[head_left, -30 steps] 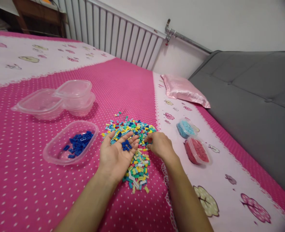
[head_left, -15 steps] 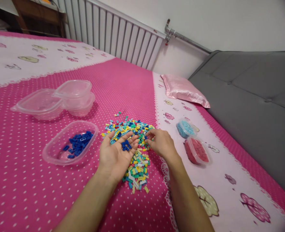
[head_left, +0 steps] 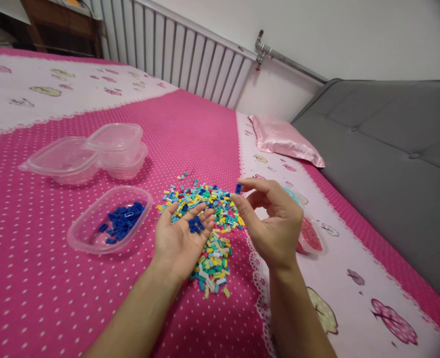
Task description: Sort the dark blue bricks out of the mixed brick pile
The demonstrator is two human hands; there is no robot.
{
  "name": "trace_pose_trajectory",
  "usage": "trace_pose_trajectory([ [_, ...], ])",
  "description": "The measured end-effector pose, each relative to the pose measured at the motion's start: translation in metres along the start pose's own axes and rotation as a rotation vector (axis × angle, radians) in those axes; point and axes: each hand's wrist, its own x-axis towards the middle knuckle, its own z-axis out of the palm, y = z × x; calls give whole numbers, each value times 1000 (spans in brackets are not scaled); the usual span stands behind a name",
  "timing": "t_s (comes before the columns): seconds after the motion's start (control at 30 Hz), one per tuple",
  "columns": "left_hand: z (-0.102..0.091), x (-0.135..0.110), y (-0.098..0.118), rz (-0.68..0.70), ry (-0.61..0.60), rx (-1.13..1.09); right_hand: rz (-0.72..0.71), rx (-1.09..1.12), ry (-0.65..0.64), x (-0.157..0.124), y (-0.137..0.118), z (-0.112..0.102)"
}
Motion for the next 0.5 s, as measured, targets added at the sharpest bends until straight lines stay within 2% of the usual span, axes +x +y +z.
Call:
trace_pose_trajectory([
  [0.1,0,0,0,1,-3,1,-16,-7,6,-1,-3,0],
  [0.37,0,0,-1,-2,-12,-7,-58,-3,-98,-1,-1,4],
  [0.5,0,0,-1,-12,-11,-11,-56,2,-94,-1,0,5],
])
